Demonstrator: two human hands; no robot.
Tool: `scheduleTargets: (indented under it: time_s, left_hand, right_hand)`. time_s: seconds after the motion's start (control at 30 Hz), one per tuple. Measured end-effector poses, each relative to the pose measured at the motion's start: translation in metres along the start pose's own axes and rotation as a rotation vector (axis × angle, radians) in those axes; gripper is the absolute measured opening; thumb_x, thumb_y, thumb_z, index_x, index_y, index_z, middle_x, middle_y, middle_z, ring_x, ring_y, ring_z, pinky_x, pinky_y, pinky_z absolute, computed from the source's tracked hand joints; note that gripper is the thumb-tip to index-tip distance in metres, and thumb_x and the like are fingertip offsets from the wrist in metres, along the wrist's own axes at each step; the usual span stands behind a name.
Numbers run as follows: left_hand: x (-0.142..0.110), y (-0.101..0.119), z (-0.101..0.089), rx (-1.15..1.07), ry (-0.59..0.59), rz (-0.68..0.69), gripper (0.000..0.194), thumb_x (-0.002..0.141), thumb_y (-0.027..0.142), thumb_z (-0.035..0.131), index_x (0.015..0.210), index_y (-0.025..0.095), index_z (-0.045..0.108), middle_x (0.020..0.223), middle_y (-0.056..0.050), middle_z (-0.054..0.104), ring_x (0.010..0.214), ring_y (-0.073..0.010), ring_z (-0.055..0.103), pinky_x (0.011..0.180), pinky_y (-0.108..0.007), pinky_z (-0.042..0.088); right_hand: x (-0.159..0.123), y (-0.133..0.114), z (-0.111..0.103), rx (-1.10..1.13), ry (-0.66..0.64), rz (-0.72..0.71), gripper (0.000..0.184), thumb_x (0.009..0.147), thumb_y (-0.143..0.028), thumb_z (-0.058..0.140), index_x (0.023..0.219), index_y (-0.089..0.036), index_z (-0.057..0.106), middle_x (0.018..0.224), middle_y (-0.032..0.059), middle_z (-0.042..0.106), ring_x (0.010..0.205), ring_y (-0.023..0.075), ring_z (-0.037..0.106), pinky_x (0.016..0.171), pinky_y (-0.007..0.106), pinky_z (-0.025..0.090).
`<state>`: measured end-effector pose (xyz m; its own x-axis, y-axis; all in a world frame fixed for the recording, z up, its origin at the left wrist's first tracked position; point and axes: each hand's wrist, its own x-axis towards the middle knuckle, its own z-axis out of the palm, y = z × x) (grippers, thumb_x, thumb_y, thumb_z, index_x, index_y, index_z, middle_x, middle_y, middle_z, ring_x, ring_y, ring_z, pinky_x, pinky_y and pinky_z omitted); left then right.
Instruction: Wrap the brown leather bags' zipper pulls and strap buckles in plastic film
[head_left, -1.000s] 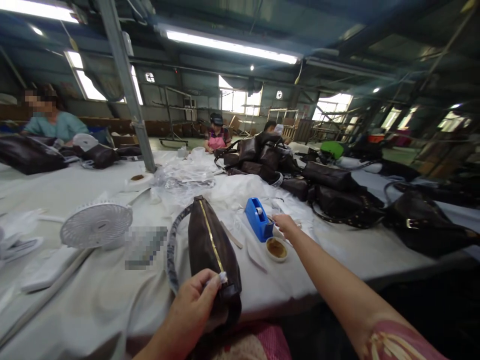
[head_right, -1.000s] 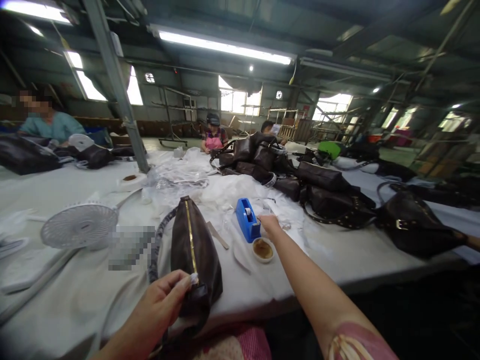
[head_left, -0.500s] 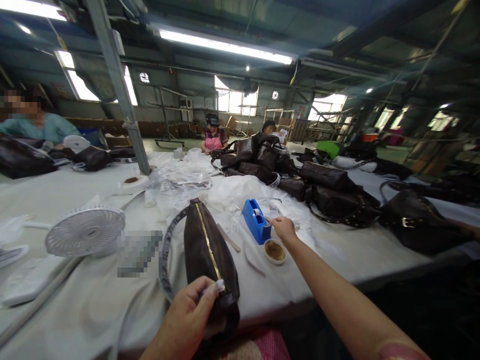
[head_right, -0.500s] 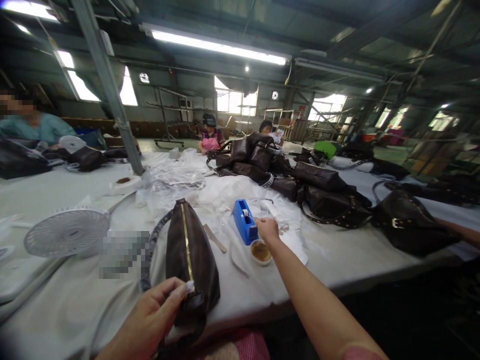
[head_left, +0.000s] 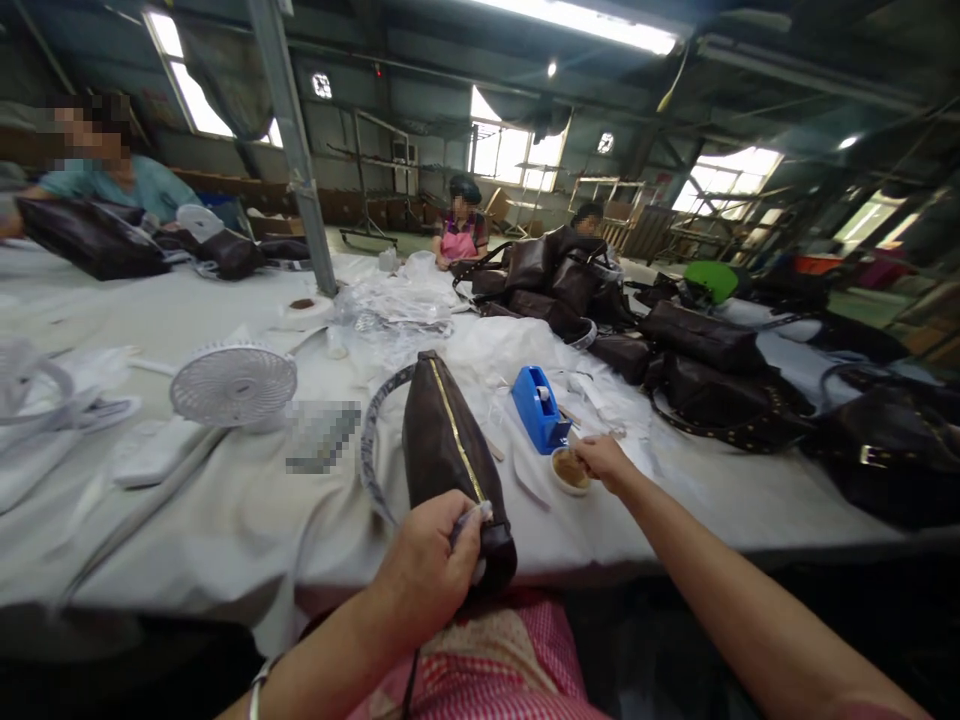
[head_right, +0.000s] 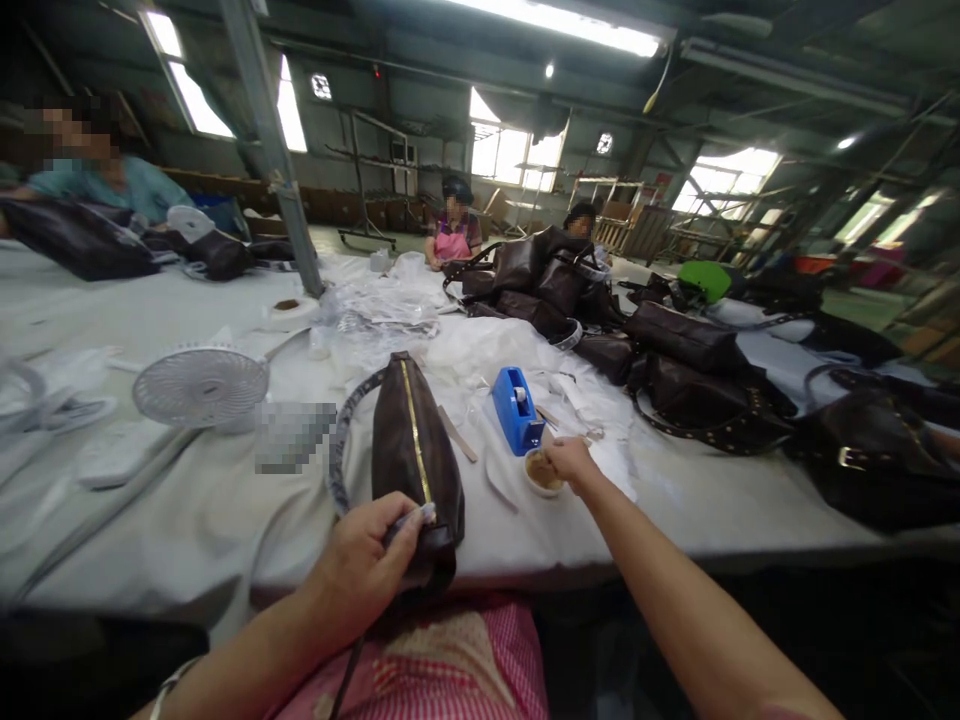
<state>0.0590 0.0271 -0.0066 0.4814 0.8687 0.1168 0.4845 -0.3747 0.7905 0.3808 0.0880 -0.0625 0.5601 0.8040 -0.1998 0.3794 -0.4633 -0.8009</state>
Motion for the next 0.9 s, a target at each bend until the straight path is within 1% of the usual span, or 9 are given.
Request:
scheduleTargets:
  time_s: [0.07,0.13,0.23,0.33,0.37,0.43,0.6,0.73,0.9]
  left_hand:
    - [0.000,-0.002,0.003,0.108,0.019,0.078,0.032,0.100,0.033,0.038,0.075,0.021,0.055,0.074,-0.004,0.062,0.071,-0.0188,0.058,0.068,-0.030,0.041]
    - [-0.001,-0.004,0.007,0.215,0.030,0.153,0.032,0.101,0.030,0.036,0.078,0.021,0.055,0.077,-0.006,0.063,0.074,-0.0198,0.059,0.071,-0.032,0.042]
    - [-0.002,-0.004,0.011,0.368,0.034,0.245,0.031,0.102,0.025,0.033,0.082,0.020,0.056,0.079,-0.007,0.063,0.073,-0.0211,0.060,0.070,-0.034,0.043]
    - [-0.004,-0.004,0.013,0.487,0.053,0.293,0.028,0.100,0.020,0.034,0.084,0.020,0.056,0.077,-0.007,0.062,0.068,-0.0218,0.060,0.064,-0.036,0.043]
    - [-0.004,-0.003,0.013,0.519,0.070,0.308,0.026,0.099,0.018,0.034,0.083,0.020,0.055,0.075,-0.006,0.062,0.066,-0.0218,0.060,0.062,-0.036,0.043]
    - [-0.005,-0.002,0.013,0.570,0.119,0.347,0.025,0.097,0.015,0.036,0.081,0.021,0.054,0.072,-0.005,0.061,0.061,-0.0213,0.059,0.057,-0.036,0.042]
    - [-0.007,-0.001,0.016,0.619,0.275,0.469,0.025,0.095,0.011,0.040,0.076,0.023,0.051,0.064,-0.001,0.056,0.052,-0.0200,0.055,0.050,-0.035,0.041]
    - [-0.007,-0.002,0.018,0.627,0.269,0.468,0.023,0.094,0.010,0.044,0.075,0.023,0.049,0.066,-0.001,0.055,0.053,-0.0202,0.055,0.050,-0.035,0.043]
    - [-0.009,-0.003,0.020,0.633,0.252,0.482,0.021,0.094,0.011,0.045,0.077,0.023,0.049,0.066,-0.001,0.055,0.054,-0.0208,0.055,0.050,-0.034,0.044]
  right_hand:
    - [-0.021,-0.013,0.000,0.076,-0.226,0.005,0.023,0.096,-0.035,0.061,0.094,-0.012,0.065,0.077,-0.0005,0.064,0.056,0.0087,0.057,0.050,0.021,0.047]
    - [-0.046,-0.032,0.002,0.148,-0.400,-0.028,0.030,0.091,-0.041,0.064,0.083,-0.012,0.065,0.062,-0.0030,0.058,0.045,0.0063,0.048,0.042,0.018,0.036]
    - [-0.087,-0.064,0.010,0.213,-0.590,-0.070,0.038,0.078,-0.049,0.073,0.072,-0.013,0.065,0.052,-0.0030,0.055,0.041,0.0063,0.043,0.039,0.019,0.029]
    - [-0.120,-0.090,0.018,0.216,-0.736,-0.089,0.039,0.070,-0.049,0.078,0.061,-0.015,0.061,0.045,-0.0049,0.051,0.038,0.0056,0.040,0.037,0.018,0.024]
    - [-0.128,-0.097,0.020,0.198,-0.761,-0.085,0.039,0.068,-0.048,0.078,0.058,-0.016,0.058,0.044,-0.0058,0.049,0.037,0.0051,0.038,0.037,0.018,0.022]
    - [-0.136,-0.105,0.023,0.142,-0.769,-0.054,0.039,0.068,-0.044,0.077,0.053,-0.018,0.053,0.042,-0.0071,0.046,0.035,0.0042,0.035,0.035,0.018,0.020]
    - [-0.136,-0.109,0.026,0.007,-0.716,0.027,0.032,0.073,-0.033,0.072,0.053,-0.018,0.051,0.043,-0.0072,0.047,0.033,0.0037,0.033,0.034,0.018,0.020]
    - [-0.132,-0.104,0.028,-0.106,-0.718,0.019,0.028,0.075,-0.032,0.068,0.057,-0.020,0.051,0.042,-0.0078,0.044,0.032,0.0048,0.034,0.034,0.019,0.021]
    - [-0.125,-0.096,0.033,-0.169,-0.718,0.021,0.025,0.071,-0.029,0.070,0.055,-0.021,0.053,0.038,-0.0073,0.043,0.032,0.0073,0.038,0.032,0.020,0.023]
